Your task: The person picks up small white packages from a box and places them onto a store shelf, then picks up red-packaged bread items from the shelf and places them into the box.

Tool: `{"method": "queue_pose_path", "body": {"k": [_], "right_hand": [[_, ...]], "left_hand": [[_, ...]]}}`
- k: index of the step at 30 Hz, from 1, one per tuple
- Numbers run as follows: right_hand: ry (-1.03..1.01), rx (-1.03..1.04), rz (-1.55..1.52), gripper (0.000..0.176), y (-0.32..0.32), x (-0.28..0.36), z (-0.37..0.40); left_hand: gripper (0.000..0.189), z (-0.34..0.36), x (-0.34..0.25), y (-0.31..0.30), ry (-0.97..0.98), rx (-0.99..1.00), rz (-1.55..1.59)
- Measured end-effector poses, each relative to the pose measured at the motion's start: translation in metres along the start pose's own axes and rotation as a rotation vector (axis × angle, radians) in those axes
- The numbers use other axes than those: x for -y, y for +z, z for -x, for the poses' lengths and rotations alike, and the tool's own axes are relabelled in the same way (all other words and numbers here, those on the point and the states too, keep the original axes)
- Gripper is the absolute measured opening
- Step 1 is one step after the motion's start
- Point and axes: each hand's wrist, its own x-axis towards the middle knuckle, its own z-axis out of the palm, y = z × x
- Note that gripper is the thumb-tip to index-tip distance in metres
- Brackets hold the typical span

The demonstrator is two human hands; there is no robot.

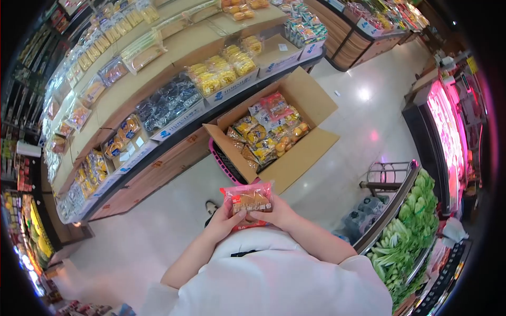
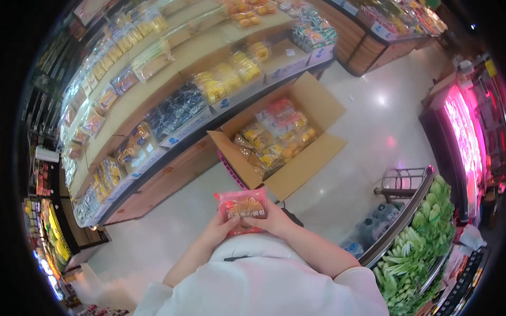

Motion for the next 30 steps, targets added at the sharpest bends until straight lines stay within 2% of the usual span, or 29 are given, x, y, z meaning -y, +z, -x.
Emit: {"method": "queue_pose_path", "body": {"k": [2,4,7,8,11,14,15,18,24,27,30], "right_hand": [[0.042,-0.001,0.038,0.064,-0.011,0.004,0.004],[0.079,0.008,0.078,0.065,-0.017,0.003,0.006],[0.024,-0.039,-0.212,0.064,-0.018,-0.017,0.0],[0.031,-0.09,-0.208,0.063,-0.015,-0.014,0.003],[0.02,-0.251,-0.092,0.061,-0.007,0.022,0.025],[0.035,-0.284,-0.127,0.062,-0.017,-0.005,0.036],[0.035,-0.278,-0.244,0.063,-0.018,-0.012,0.037],[0.072,-0.323,-0.264,0.063,-0.024,-0.01,0.042],[0.038,-0.232,-0.089,0.064,-0.055,0.01,0.028],[0.071,-0.15,0.006,0.064,-0.09,0.027,0.033],[0.124,-0.134,0.03,0.062,-0.146,0.045,0.041]], "left_hand": [[0.043,0.002,0.003,0.009,0.015,0.0,0.049],[0.042,0.003,0.013,0.01,0.027,-0.095,0.061],[0.044,-0.004,0.03,-0.016,-0.01,-0.11,0.169],[0.047,-0.009,0.036,-0.026,-0.031,-0.088,0.231],[0.048,-0.023,0.049,-0.057,-0.058,0.02,0.026],[0.043,-0.049,0.085,-0.078,-0.155,-0.028,-0.255],[0.037,-0.052,0.083,-0.077,-0.179,-0.014,-0.282],[0.033,-0.058,0.081,-0.061,-0.184,-0.033,-0.353],[0.05,-0.074,0.074,-0.015,-0.219,0.006,-0.409],[0.058,-0.095,0.082,-0.002,-0.212,-0.006,-0.676],[0.061,-0.124,0.113,0.008,-0.31,-0.121,-0.37]]}}
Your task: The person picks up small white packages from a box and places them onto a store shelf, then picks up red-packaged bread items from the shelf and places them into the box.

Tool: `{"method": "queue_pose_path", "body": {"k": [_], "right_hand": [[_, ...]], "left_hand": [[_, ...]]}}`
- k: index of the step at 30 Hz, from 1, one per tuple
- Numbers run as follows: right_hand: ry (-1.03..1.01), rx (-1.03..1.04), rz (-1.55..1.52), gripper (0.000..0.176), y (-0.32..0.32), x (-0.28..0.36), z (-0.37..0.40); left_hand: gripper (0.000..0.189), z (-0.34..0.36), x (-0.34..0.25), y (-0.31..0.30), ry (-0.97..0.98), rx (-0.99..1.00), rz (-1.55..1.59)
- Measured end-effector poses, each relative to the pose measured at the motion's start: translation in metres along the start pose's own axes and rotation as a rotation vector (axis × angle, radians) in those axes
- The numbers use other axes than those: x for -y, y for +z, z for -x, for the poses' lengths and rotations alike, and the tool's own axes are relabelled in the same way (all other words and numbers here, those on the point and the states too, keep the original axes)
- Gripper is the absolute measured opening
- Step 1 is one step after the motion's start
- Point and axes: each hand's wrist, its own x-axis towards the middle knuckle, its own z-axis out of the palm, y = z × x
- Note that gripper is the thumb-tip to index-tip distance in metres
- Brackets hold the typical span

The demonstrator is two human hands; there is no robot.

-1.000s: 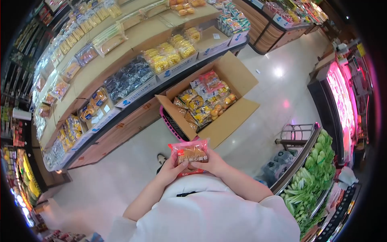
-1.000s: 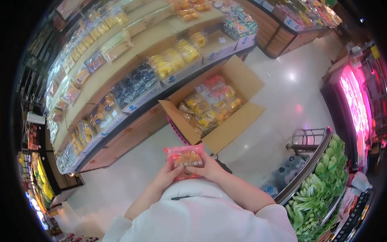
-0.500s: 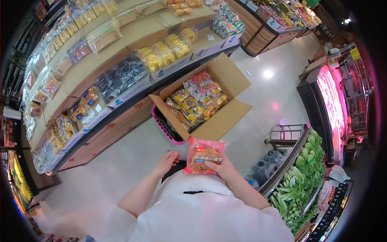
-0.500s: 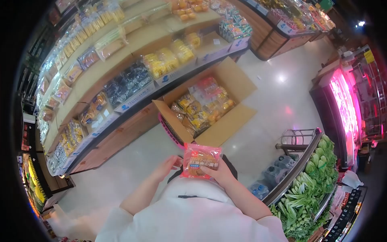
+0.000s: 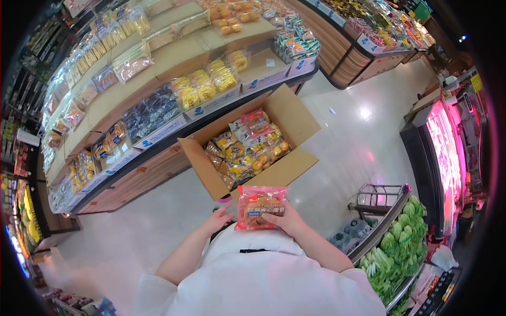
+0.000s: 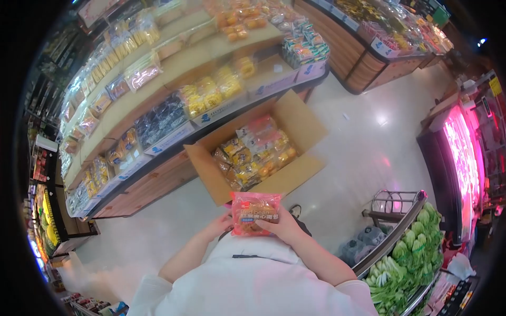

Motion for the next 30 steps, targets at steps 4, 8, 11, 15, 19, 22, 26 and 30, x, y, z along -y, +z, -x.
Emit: {"method": "queue_pose_path", "body": {"k": [4,8,11,15,19,22,26,30], "right_hand": [[-0.096,0.048,-0.136,0.057,-0.096,0.003,0.0],[-0.059,-0.042,-0.11,0.052,-0.167,0.026,0.019],[-0.002,-0.088,-0.147,0.051,-0.213,0.011,0.015],[-0.093,-0.073,-0.3,0.05,-0.247,0.004,0.001],[-0.111,-0.07,-0.362,0.051,-0.262,0.025,-0.015],[-0.098,-0.093,-0.322,0.051,-0.274,0.043,-0.034],[-0.104,-0.117,-0.279,0.052,-0.281,0.086,-0.052],[-0.142,-0.179,-0.324,0.054,-0.286,0.118,-0.068]], "left_hand": [[0.065,-0.024,-0.011,0.054,-0.075,-0.22,0.299],[0.054,-0.042,-0.005,0.09,0.035,-0.497,0.557],[0.047,-0.034,-0.023,0.099,0.154,-0.599,0.715],[0.043,-0.032,-0.069,0.104,0.102,-0.634,0.535],[0.049,-0.043,-0.111,0.098,-0.039,-0.469,0.204],[0.045,-0.053,-0.161,0.097,-0.159,-0.267,-0.057],[0.034,-0.107,-0.207,0.07,-0.241,-0.139,0.115],[0.029,-0.199,-0.207,0.036,-0.077,-0.286,0.573]]}}
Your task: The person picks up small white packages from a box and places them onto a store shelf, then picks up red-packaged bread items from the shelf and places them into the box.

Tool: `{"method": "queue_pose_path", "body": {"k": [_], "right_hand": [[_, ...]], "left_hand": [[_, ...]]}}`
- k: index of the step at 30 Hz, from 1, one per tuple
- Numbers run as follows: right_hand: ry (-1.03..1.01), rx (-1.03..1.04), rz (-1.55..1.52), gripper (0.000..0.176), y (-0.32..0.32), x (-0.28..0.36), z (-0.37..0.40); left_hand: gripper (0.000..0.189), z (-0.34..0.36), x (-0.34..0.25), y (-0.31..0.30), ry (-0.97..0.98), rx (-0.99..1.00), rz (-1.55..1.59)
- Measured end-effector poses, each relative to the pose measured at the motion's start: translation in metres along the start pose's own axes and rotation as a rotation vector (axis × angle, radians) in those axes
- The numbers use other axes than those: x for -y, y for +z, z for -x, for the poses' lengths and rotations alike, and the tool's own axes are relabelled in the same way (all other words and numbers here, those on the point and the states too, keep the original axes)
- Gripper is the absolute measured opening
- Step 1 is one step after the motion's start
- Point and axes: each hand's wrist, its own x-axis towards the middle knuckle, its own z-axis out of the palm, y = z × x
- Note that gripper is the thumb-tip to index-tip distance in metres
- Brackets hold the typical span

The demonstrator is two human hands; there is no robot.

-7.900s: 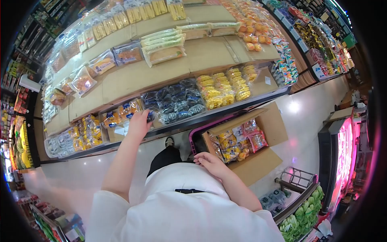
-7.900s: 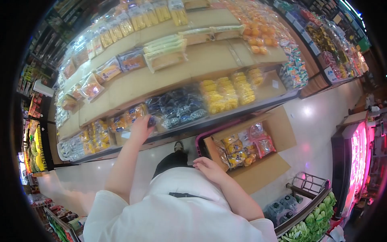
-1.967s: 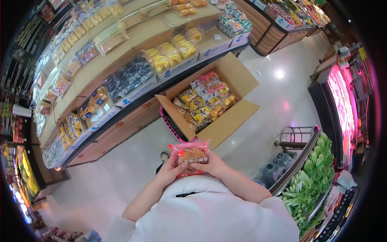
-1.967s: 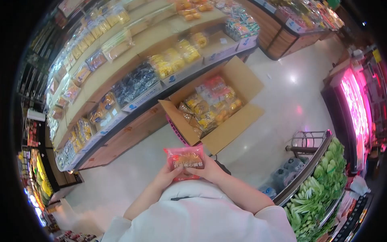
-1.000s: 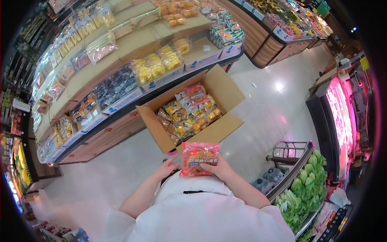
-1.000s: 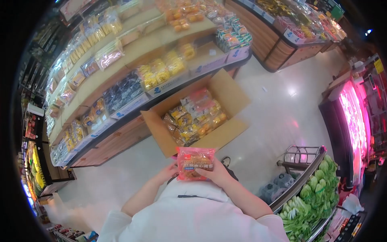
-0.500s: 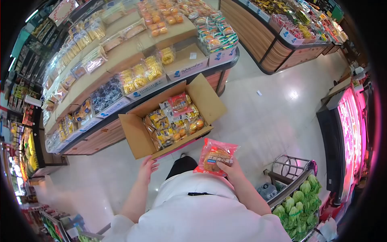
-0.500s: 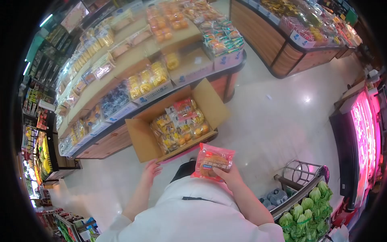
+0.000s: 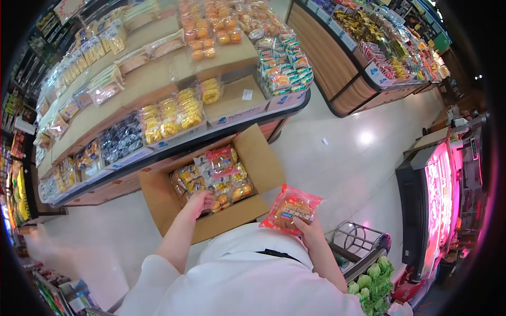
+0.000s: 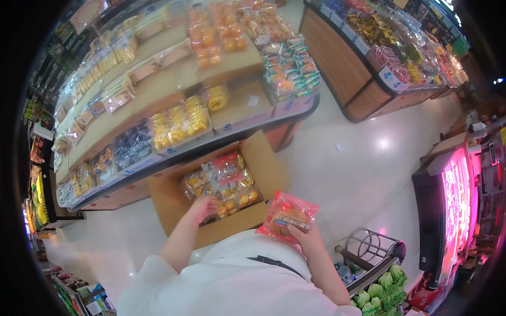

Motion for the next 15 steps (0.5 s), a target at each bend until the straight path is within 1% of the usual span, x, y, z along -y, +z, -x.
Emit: {"method": "queue_pose_path", "body": {"k": [2,3,6,7,10,11,15], "right_hand": [[0.002,0.001,-0.013,0.055,-0.001,0.008,-0.006],[-0.01,-0.013,-0.021,0.055,-0.003,0.006,-0.007],[-0.044,-0.038,-0.036,0.055,-0.005,0.011,-0.017],[-0.045,-0.042,-0.038,0.055,-0.004,0.017,-0.018],[-0.043,-0.091,0.029,0.055,-0.01,0.022,-0.028],[-0.041,-0.108,0.066,0.055,-0.013,0.024,-0.032],[-0.036,-0.018,0.068,0.057,-0.013,0.038,-0.054]], "left_hand": [[0.03,-0.073,0.017,-0.014,-0.019,-0.039,0.084],[0.036,-0.105,0.028,-0.018,-0.045,-0.048,0.13],[0.041,-0.157,0.038,-0.004,-0.08,-0.075,0.193],[0.042,-0.168,0.037,0.001,-0.124,-0.072,0.232],[0.035,-0.186,0.039,0.013,-0.133,-0.103,0.373],[0.029,-0.189,0.039,0.013,-0.136,-0.094,0.485],[0.018,-0.205,0.057,0.006,-0.058,-0.194,0.822]]}}
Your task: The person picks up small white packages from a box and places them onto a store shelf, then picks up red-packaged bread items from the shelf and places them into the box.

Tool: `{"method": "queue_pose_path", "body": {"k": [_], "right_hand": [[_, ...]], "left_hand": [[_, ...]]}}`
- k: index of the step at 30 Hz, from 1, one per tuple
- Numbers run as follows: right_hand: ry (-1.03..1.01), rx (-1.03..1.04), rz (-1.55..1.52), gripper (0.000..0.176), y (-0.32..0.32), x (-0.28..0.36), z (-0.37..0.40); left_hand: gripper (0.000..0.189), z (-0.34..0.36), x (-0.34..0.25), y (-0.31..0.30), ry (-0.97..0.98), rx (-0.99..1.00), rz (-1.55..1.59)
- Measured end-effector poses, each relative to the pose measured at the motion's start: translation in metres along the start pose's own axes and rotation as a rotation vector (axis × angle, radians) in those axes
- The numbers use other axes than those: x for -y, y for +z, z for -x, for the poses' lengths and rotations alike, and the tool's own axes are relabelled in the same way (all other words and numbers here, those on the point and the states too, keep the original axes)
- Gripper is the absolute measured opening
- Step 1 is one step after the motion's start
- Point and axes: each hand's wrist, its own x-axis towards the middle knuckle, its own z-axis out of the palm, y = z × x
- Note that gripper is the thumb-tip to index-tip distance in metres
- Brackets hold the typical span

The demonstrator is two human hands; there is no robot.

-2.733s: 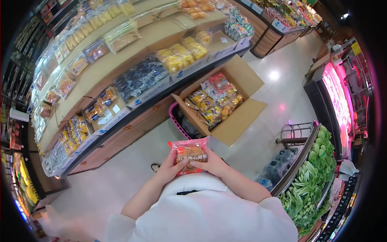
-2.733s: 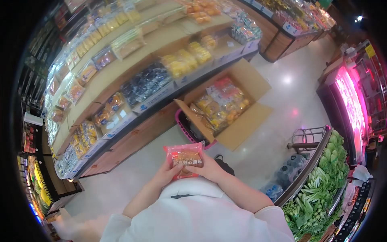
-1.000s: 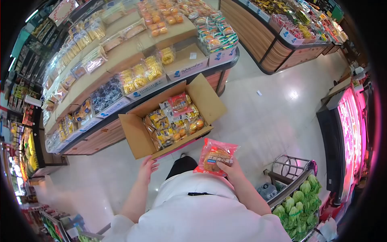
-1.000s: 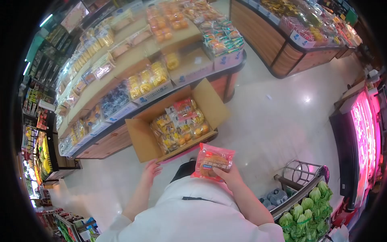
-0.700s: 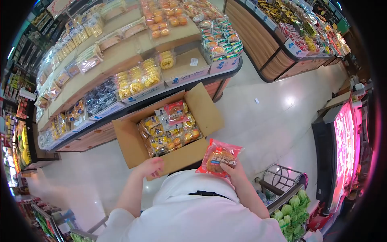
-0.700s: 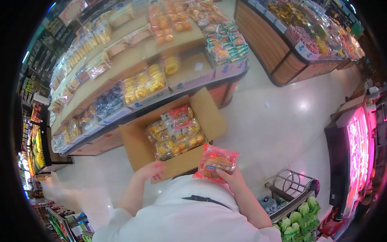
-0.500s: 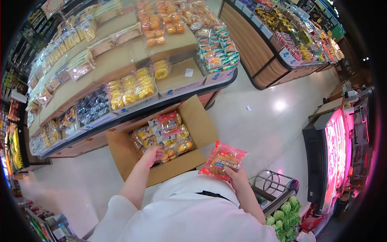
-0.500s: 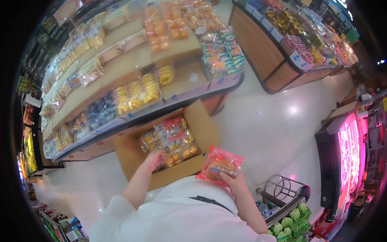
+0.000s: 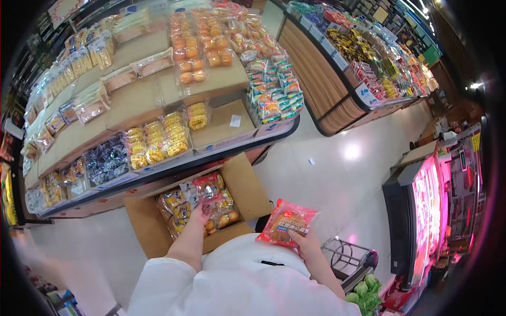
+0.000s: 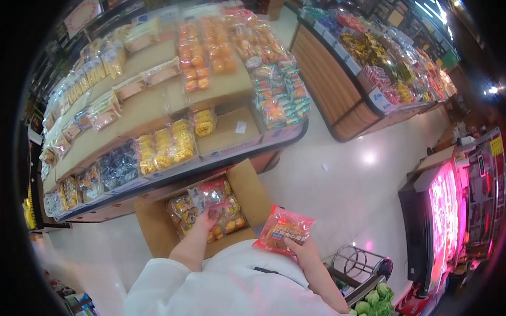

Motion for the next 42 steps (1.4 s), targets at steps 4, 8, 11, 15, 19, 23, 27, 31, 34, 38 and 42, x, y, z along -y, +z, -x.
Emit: {"method": "queue_pose_path", "body": {"k": [4,8,11,15,19,23,27,31,34,38,42], "right_hand": [[0.087,0.095,0.029,0.056,0.012,0.036,-0.025],[0.079,0.202,0.022,0.054,-0.008,0.049,-0.073],[0.148,0.251,0.031,0.053,-0.011,0.071,-0.101],[0.191,0.475,0.095,0.054,-0.02,0.08,-0.147],[0.226,0.648,0.141,0.053,0.002,0.099,-0.159],[0.337,0.855,0.315,0.05,0.026,0.105,-0.173],[0.394,1.158,0.27,0.058,0.062,0.121,-0.162],[0.215,1.355,0.227,0.063,0.105,0.12,-0.141],[0.348,1.456,0.593,0.066,0.115,0.108,-0.154],[0.339,1.444,0.718,0.065,0.12,0.1,-0.149],[0.38,1.242,0.488,0.065,0.085,0.067,-0.159]], "left_hand": [[0.02,0.012,0.003,-0.008,0.255,-0.006,0.024],[0.009,0.066,-0.011,0.006,0.453,0.013,-0.288],[0.012,0.1,-0.016,0.015,0.65,0.12,-0.397],[0.013,0.173,-0.017,0.04,0.742,0.065,-0.492],[0.016,0.271,-0.013,0.091,0.725,0.13,-0.395],[0.015,0.323,-0.01,0.114,0.673,0.179,-0.41],[0.015,0.355,-0.015,0.128,0.606,0.356,-0.539],[0.014,0.406,-0.024,0.17,0.621,0.323,-0.855],[0.017,0.386,-0.029,0.169,0.607,0.439,-0.801],[0.023,0.352,-0.038,0.146,0.466,0.504,-0.564],[0.058,0.316,-0.02,0.114,0.26,0.806,-0.201]]}}
